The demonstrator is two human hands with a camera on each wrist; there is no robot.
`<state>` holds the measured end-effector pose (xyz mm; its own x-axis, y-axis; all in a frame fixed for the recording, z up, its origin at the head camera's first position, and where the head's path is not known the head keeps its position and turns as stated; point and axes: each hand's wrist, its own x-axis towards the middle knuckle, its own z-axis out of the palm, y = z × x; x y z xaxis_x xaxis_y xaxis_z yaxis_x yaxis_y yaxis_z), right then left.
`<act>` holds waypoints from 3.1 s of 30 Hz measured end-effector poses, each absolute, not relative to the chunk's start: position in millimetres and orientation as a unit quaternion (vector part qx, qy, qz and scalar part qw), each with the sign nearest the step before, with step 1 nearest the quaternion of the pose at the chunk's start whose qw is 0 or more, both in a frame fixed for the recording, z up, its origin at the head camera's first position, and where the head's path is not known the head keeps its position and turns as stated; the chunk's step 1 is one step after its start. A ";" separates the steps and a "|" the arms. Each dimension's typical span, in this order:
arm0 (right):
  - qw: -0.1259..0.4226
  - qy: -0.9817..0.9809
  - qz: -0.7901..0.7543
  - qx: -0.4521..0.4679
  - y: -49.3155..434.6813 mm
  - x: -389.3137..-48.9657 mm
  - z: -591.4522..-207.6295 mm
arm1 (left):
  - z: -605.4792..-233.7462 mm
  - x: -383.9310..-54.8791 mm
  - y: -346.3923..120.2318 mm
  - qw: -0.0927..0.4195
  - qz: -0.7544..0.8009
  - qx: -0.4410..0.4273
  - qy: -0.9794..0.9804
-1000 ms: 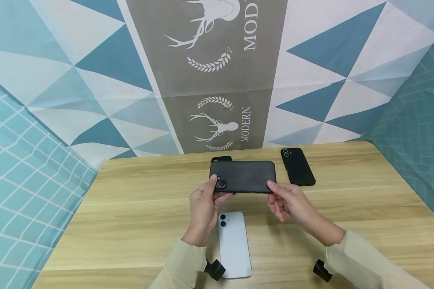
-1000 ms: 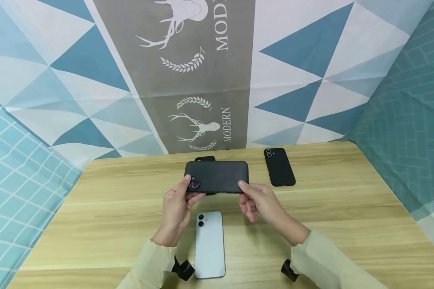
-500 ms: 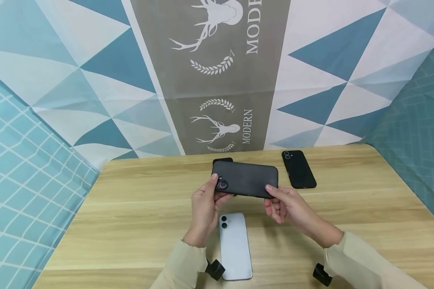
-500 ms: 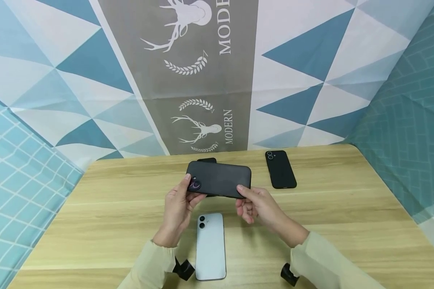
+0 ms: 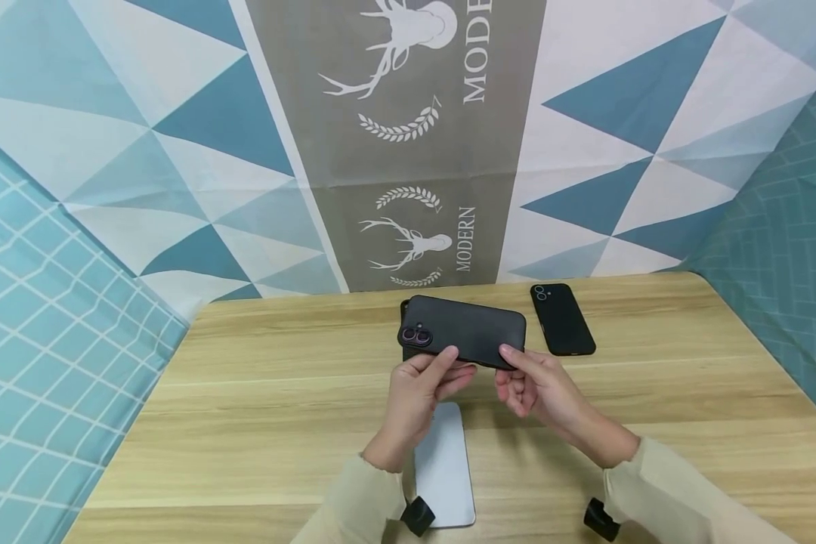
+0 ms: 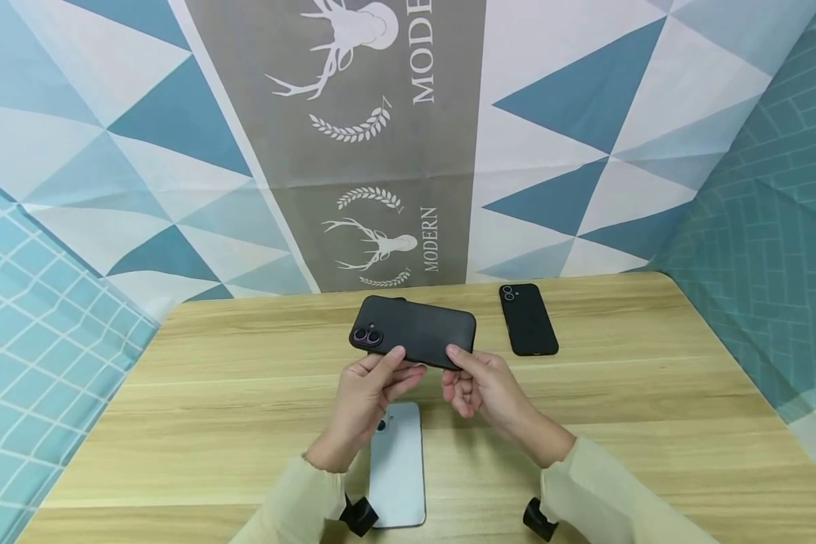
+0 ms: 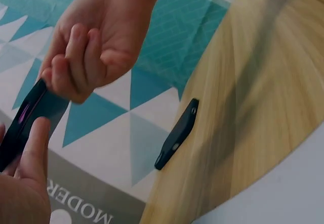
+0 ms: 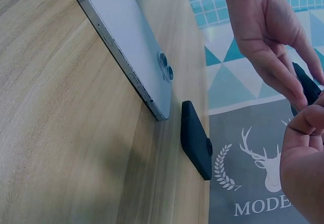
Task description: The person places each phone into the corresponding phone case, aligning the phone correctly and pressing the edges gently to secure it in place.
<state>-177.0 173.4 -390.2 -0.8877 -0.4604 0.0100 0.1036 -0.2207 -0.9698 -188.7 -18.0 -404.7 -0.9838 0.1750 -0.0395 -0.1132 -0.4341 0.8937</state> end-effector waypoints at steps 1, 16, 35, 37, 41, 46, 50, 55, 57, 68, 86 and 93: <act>0.184 0.596 -0.766 -0.152 173.0 -177.0 -390.4 | -404.9 -188.3 -15.9 0.081 0.847 0.030 0.525; 0.202 0.611 -0.749 -0.157 168.6 -176.5 -394.4 | -397.5 -187.4 -6.5 0.046 0.873 -0.031 0.485; 0.152 0.639 -0.745 -0.119 185.3 -198.6 -394.6 | -398.4 -190.4 -22.4 0.079 0.863 -0.054 0.496; 0.151 0.646 -0.742 -0.102 185.3 -200.7 -391.6 | -398.4 -190.2 -23.0 0.085 0.859 -0.051 0.502; 0.153 0.662 -0.730 -0.074 184.5 -205.7 -385.3 | -398.6 -189.5 -23.9 0.100 0.850 -0.045 0.515; 0.159 0.669 -0.725 -0.051 183.3 -213.5 -380.9 | -399.4 -188.1 -24.5 0.129 0.838 -0.042 0.528; 0.172 0.674 -0.716 -0.051 181.8 -219.3 -379.8 | -399.8 -187.0 -23.6 0.143 0.833 -0.042 0.533; 0.199 0.675 -0.708 -0.054 180.3 -223.3 -379.3 | -399.8 -186.1 -22.0 0.159 0.833 -0.037 0.529; 0.211 0.670 -0.710 -0.054 180.2 -224.9 -379.6 | -399.7 -185.5 -22.0 0.168 0.830 -0.030 0.531; 0.258 0.642 -0.718 -0.074 179.3 -230.8 -377.9 | -402.1 -183.0 -21.5 0.215 0.799 0.022 0.561; 0.252 0.593 -0.760 -0.080 180.2 -226.6 -380.2 | -398.3 -184.1 -27.2 0.295 0.784 0.061 0.543; 0.227 0.592 -0.770 -0.074 181.7 -223.4 -378.7 | -397.0 -183.8 -33.7 0.303 0.790 0.058 0.530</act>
